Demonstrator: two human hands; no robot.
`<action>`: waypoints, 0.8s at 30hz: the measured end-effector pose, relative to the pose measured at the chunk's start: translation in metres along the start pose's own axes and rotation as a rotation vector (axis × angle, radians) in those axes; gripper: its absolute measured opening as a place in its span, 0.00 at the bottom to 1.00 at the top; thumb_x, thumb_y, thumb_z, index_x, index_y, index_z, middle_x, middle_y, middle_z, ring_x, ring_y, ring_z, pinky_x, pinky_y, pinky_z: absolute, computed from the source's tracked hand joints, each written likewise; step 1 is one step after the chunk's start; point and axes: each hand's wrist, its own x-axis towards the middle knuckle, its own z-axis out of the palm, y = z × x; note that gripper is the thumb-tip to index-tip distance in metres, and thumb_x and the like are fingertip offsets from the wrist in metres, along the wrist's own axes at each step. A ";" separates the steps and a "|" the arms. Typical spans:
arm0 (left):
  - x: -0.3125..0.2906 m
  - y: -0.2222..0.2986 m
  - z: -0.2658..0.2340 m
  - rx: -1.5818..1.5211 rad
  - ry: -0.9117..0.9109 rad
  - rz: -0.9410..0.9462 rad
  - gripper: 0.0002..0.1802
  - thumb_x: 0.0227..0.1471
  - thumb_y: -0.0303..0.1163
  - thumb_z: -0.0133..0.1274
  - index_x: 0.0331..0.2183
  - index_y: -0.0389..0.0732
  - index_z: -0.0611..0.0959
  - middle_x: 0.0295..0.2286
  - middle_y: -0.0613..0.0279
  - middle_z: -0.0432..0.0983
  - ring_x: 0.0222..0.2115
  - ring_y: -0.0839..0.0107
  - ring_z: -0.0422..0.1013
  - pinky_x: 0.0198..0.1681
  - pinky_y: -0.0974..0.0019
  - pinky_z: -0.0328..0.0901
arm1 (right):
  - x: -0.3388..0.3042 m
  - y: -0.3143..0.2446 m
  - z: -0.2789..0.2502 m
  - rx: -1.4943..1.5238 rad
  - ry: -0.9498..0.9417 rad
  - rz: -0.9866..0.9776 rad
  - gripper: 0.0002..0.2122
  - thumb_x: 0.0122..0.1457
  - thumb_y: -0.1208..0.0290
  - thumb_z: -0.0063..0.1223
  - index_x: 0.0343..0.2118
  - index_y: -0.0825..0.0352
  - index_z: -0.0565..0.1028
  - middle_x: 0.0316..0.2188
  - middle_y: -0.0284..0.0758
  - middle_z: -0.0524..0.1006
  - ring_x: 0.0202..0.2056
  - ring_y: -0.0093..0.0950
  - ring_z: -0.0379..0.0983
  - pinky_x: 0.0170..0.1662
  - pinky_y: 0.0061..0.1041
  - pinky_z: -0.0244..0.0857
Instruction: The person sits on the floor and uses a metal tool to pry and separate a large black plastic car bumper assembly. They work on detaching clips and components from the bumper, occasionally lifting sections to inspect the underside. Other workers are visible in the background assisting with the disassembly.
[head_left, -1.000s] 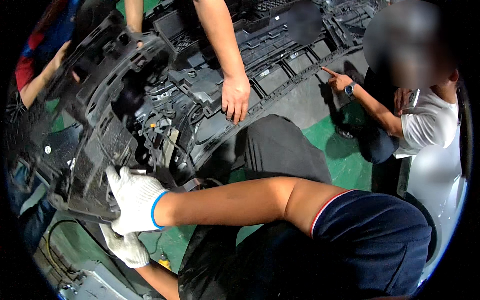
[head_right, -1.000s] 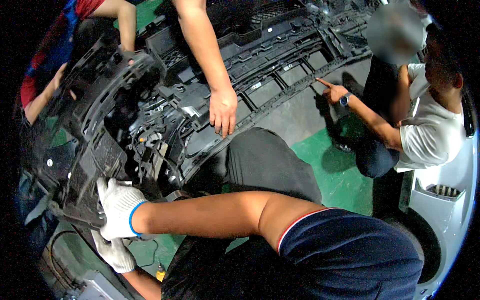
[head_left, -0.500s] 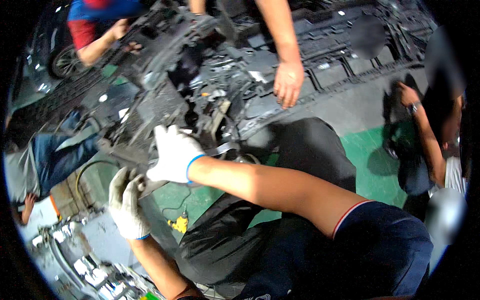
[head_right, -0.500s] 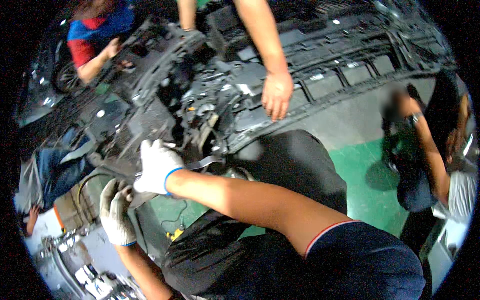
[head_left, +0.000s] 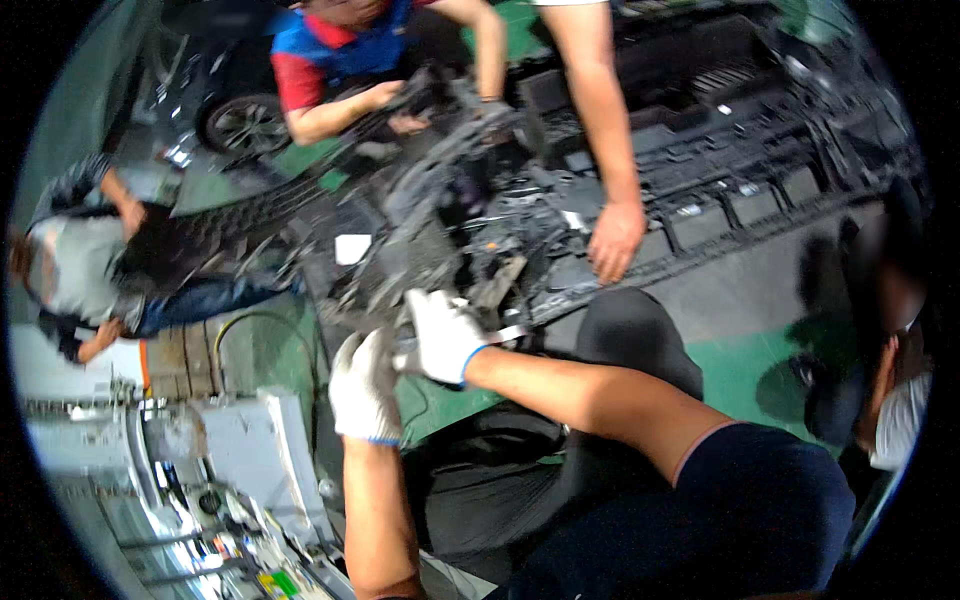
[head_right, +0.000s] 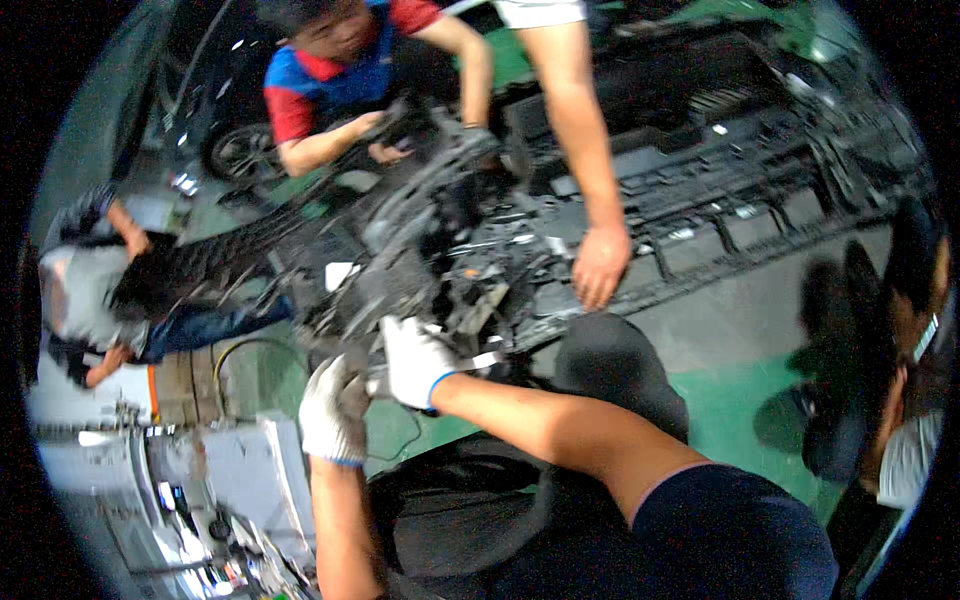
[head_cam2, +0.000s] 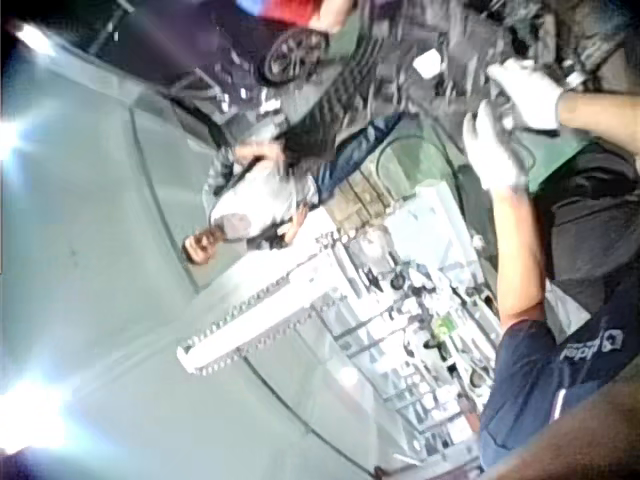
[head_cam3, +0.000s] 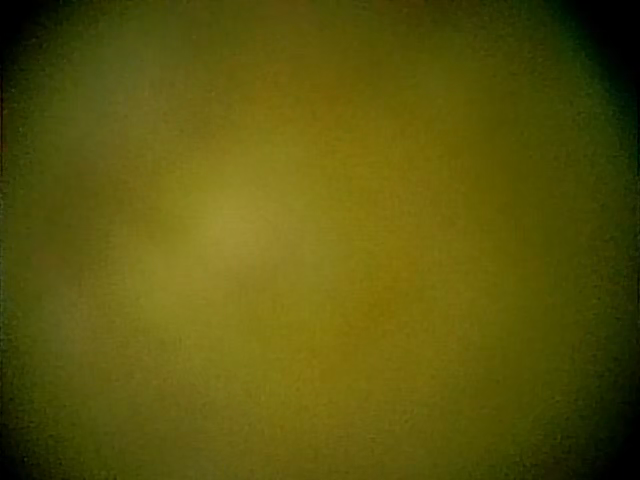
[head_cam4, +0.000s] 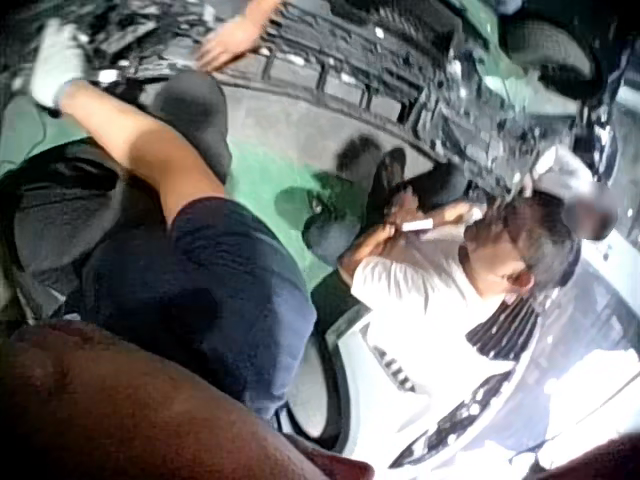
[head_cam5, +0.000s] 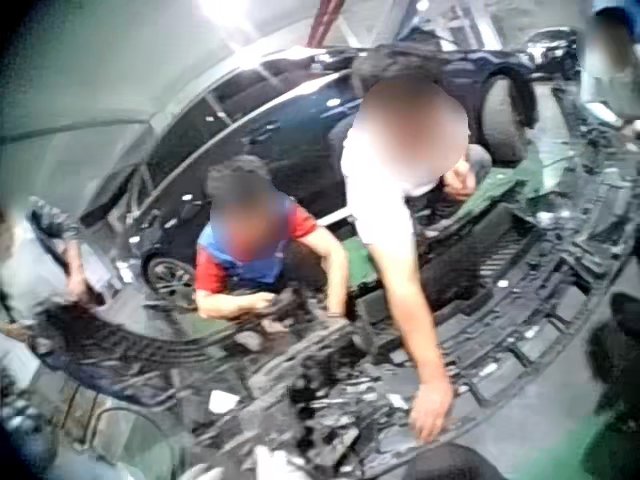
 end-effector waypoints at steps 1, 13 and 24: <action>-0.010 -0.008 -0.001 0.686 0.174 0.390 0.15 0.56 0.25 0.58 0.46 0.35 0.83 0.44 0.45 0.80 0.44 0.51 0.77 0.48 0.57 0.72 | 0.005 0.005 0.010 -0.045 -0.022 -0.061 0.41 0.46 0.48 0.71 0.56 0.68 0.62 0.48 0.56 0.71 0.47 0.51 0.78 0.50 0.48 0.74; -0.110 0.034 -0.029 -0.061 0.516 0.025 0.26 0.71 0.31 0.41 0.63 0.23 0.66 0.61 0.40 0.64 0.58 0.53 0.69 0.63 0.55 0.65 | -0.036 -0.086 -0.013 0.136 -0.121 -0.253 0.48 0.39 0.50 0.75 0.58 0.76 0.62 0.46 0.55 0.70 0.37 0.46 0.81 0.38 0.39 0.78; -0.146 0.036 -0.041 -0.371 0.687 0.023 0.32 0.68 0.39 0.44 0.64 0.27 0.65 0.62 0.43 0.65 0.63 0.51 0.63 0.68 0.48 0.56 | -0.043 -0.116 0.008 0.122 -0.046 -0.513 0.50 0.35 0.54 0.78 0.58 0.79 0.63 0.51 0.58 0.71 0.36 0.39 0.82 0.38 0.34 0.78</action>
